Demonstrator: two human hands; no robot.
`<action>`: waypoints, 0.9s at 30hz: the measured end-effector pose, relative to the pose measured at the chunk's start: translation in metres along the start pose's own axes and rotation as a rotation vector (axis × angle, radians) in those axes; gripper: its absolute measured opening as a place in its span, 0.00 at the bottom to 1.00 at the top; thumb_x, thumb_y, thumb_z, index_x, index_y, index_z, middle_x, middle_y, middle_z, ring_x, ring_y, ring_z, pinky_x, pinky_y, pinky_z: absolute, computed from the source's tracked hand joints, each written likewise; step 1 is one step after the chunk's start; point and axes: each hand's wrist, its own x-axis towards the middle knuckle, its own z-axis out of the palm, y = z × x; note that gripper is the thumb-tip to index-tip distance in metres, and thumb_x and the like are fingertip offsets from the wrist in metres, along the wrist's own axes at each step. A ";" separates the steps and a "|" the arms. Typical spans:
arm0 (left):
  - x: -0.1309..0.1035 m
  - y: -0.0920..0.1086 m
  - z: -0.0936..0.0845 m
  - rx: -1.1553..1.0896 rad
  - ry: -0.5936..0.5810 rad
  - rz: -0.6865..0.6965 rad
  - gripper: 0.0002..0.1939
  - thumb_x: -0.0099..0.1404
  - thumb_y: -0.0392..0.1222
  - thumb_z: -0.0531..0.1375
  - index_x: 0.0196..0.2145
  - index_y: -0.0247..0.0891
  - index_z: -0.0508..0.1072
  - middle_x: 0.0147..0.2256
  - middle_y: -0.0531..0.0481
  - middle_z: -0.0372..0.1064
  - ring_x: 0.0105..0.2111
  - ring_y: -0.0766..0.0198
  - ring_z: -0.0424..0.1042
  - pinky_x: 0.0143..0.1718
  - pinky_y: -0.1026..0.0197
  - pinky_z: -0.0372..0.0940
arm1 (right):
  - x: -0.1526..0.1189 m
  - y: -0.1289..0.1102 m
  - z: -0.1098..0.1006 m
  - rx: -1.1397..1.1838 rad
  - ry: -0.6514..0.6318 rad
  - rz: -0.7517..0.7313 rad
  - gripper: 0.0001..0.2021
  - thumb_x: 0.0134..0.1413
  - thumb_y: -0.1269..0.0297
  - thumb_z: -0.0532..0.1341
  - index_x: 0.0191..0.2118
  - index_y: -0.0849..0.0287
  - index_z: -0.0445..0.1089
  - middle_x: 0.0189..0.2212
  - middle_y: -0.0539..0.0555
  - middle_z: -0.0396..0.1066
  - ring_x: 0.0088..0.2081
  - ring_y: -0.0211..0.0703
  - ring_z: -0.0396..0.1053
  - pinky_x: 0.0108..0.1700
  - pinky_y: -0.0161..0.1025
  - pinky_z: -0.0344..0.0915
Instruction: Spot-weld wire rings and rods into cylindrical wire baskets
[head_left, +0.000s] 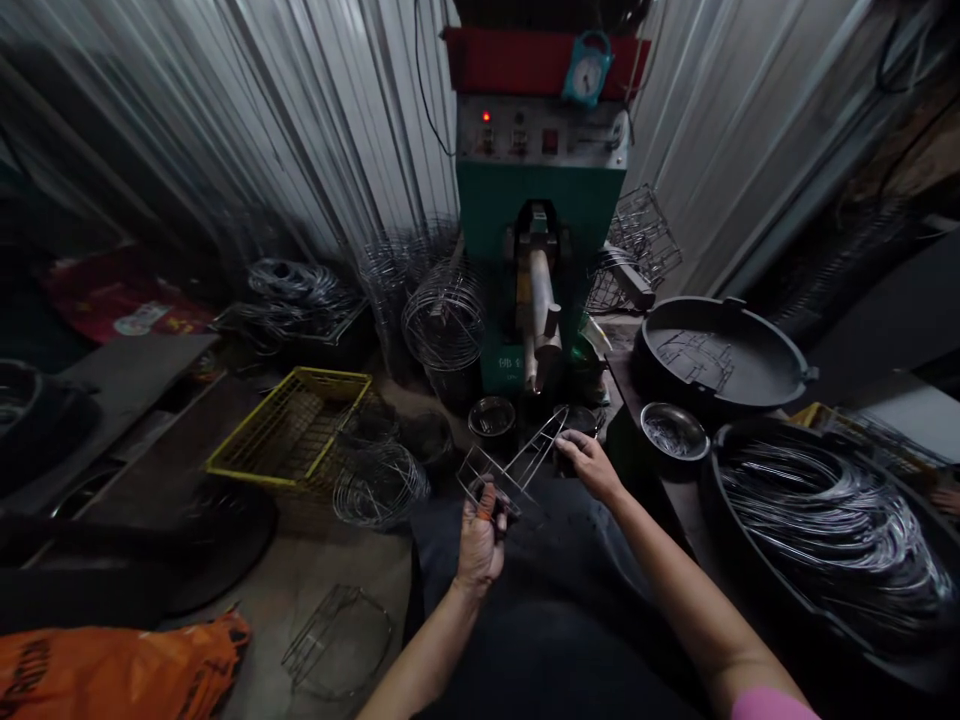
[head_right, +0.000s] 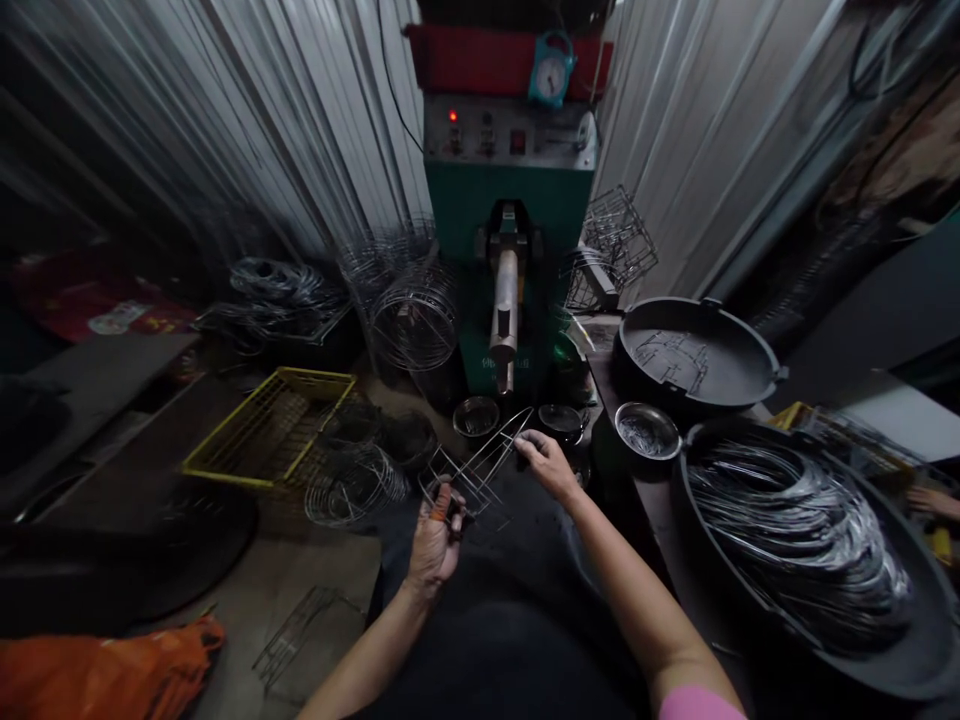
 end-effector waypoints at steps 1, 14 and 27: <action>0.000 0.000 0.001 0.002 -0.004 0.000 0.20 0.46 0.47 0.66 0.36 0.40 0.67 0.20 0.59 0.65 0.14 0.78 0.55 0.20 0.72 0.56 | 0.001 0.001 0.001 0.006 0.000 0.008 0.15 0.47 0.52 0.56 0.24 0.60 0.62 0.19 0.46 0.61 0.21 0.33 0.58 0.25 0.33 0.57; 0.021 0.013 0.010 0.026 0.038 -0.016 0.21 0.44 0.47 0.66 0.35 0.38 0.67 0.20 0.59 0.65 0.13 0.79 0.54 0.17 0.72 0.54 | 0.026 0.006 0.007 0.104 -0.021 0.013 0.15 0.48 0.51 0.56 0.24 0.59 0.62 0.19 0.47 0.59 0.22 0.34 0.57 0.25 0.33 0.57; 0.044 0.012 0.021 0.042 0.025 0.022 0.21 0.43 0.48 0.66 0.34 0.38 0.68 0.19 0.58 0.65 0.14 0.78 0.56 0.13 0.73 0.47 | 0.049 0.021 0.014 0.253 0.155 -0.015 0.13 0.45 0.53 0.59 0.25 0.58 0.63 0.20 0.47 0.61 0.23 0.35 0.58 0.27 0.34 0.57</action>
